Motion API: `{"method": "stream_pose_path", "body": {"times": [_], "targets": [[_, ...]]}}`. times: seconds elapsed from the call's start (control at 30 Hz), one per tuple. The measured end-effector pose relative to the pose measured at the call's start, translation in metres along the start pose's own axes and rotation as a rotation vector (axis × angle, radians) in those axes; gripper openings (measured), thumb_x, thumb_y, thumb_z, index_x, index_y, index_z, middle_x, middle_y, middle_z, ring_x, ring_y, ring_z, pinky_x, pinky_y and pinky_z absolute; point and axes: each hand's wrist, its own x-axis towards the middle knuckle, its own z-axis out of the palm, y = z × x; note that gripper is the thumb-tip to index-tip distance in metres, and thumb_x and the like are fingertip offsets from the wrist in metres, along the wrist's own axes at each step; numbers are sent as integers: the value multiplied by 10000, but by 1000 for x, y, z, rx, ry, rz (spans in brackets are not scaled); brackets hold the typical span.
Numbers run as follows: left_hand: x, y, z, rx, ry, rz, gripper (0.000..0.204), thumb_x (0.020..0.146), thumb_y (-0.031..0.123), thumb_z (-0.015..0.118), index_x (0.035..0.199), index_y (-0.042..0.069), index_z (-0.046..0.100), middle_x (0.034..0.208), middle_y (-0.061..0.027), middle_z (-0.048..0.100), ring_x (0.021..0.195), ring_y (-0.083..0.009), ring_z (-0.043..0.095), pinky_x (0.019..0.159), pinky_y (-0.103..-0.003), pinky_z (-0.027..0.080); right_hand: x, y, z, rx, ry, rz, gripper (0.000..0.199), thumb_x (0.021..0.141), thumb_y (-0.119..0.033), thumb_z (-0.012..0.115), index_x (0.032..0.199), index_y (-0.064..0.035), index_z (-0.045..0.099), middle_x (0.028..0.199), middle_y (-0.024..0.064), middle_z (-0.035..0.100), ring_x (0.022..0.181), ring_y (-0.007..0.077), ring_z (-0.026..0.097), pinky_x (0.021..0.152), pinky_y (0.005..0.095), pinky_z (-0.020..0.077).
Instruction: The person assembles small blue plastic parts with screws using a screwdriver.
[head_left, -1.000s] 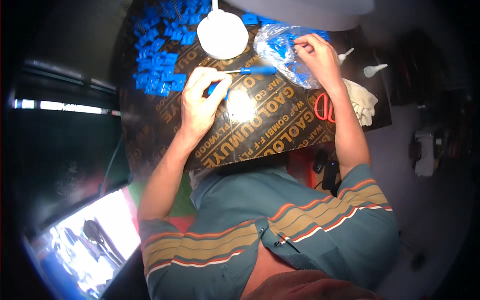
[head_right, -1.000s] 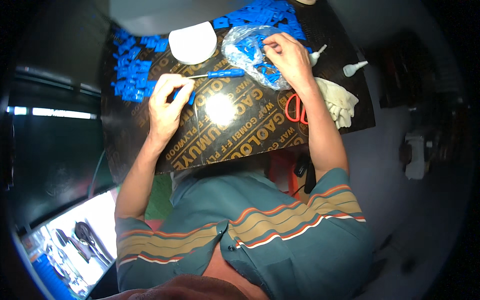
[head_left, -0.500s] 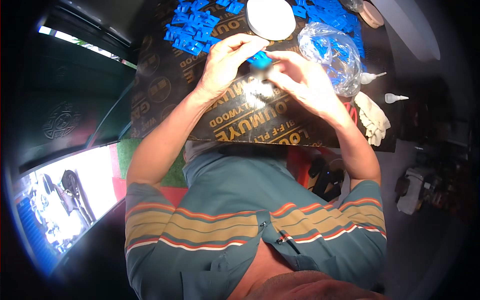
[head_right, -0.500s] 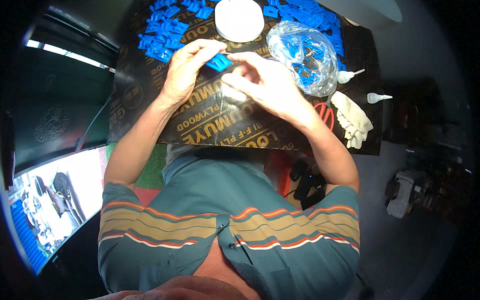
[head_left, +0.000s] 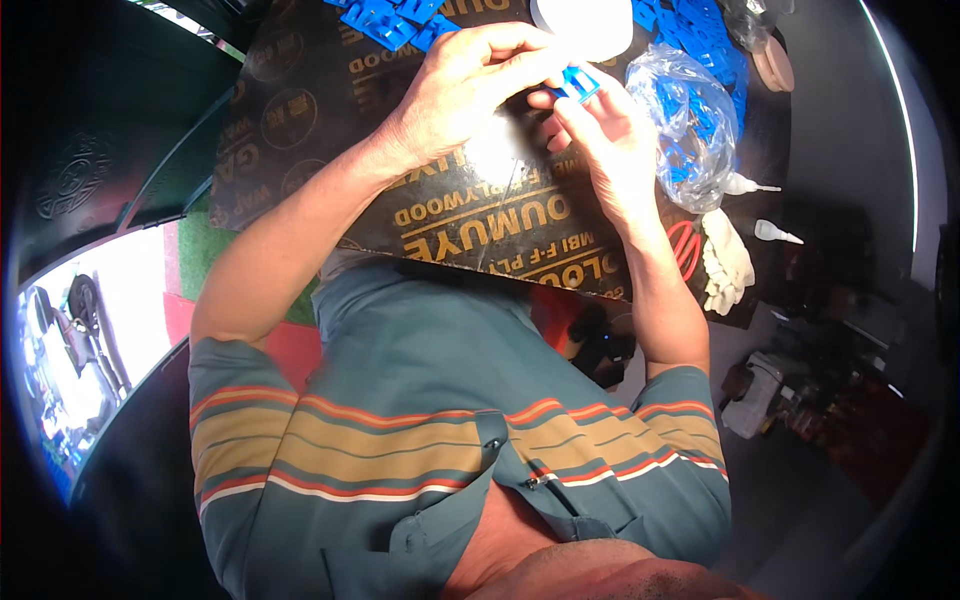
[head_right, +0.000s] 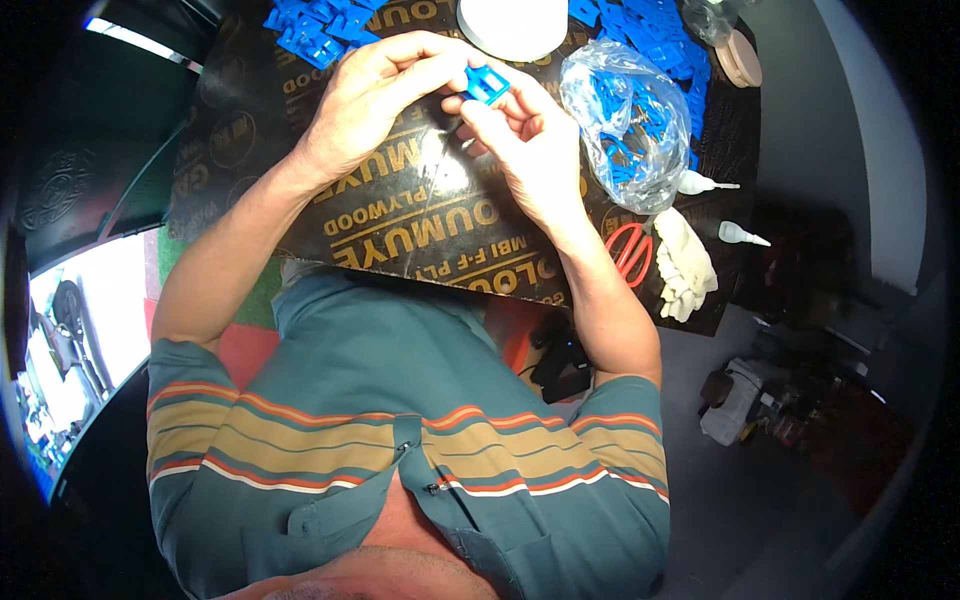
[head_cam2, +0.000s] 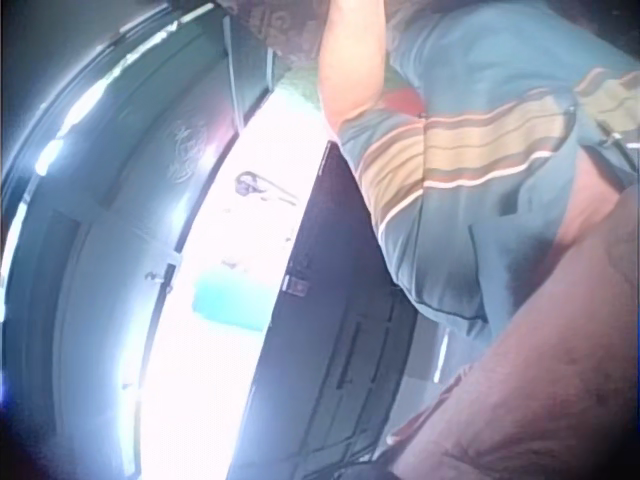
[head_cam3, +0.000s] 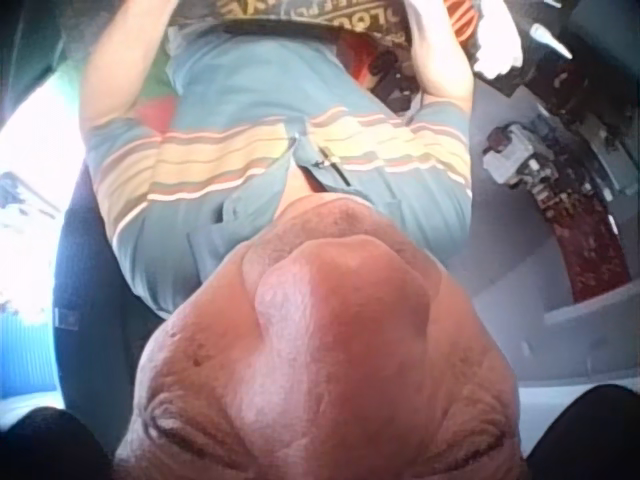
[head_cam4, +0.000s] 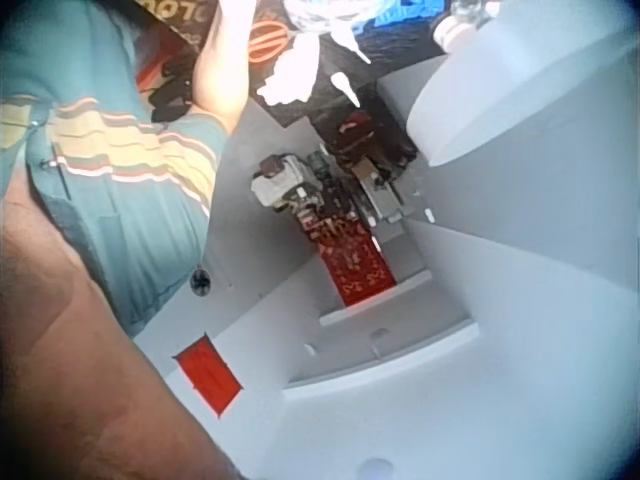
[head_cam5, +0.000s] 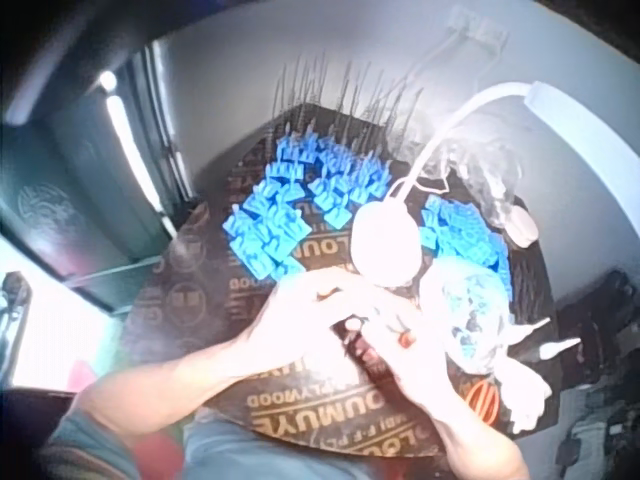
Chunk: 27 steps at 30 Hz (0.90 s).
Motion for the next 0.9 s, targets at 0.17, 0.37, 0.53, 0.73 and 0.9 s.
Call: {"method": "stream_pose_path", "body": {"times": [0.17, 0.37, 0.53, 0.73, 0.9], "targets": [[-1, -2, 7, -129, -38, -36, 298, 1072, 193, 557, 1221, -24, 696, 965, -36, 692, 935, -95, 636, 924, -260, 522, -1, -3, 0, 14, 27, -44, 451, 987, -71, 678, 1415, 0, 551, 1085, 119, 748, 851, 116, 701, 726, 234, 566], [-1, -2, 8, -161, -13, -8, 310, 1082, 200, 545, 1239, -25, 691, 983, -45, 691, 943, -102, 637, 928, -264, 520, 0, -1, -2, 20, 25, -87, 454, 995, -68, 659, 1427, 2, 538, 1122, 122, 735, 876, 126, 699, 742, 242, 570], [0, -2, 8, -131, 10, 7, 303, 1085, 185, 538, 1248, -24, 685, 1013, -57, 704, 959, -111, 648, 940, -273, 523, -2, 1, -1, -6, 77, -172, 531, 985, -67, 681, 1479, -9, 493, 1090, 116, 733, 868, 124, 698, 755, 237, 572], [-1, -3, 9, -87, 46, 30, 297, 1091, 164, 522, 1277, -15, 667, 1068, -69, 715, 1003, -120, 661, 956, -284, 527, -2, -2, -4, 6, 81, -191, 583, 949, -43, 725, 1481, -13, 490, 1074, 113, 729, 857, 119, 696, 754, 233, 571], [-3, -2, 15, -199, 32, 42, 275, 1079, 141, 549, 1286, -5, 656, 1140, -62, 709, 1018, -116, 660, 957, -282, 528, -1, -1, -3, 28, 76, -215, 602, 891, 8, 772, 1431, -5, 508, 1008, 98, 715, 846, 114, 693, 746, 232, 570]]}}
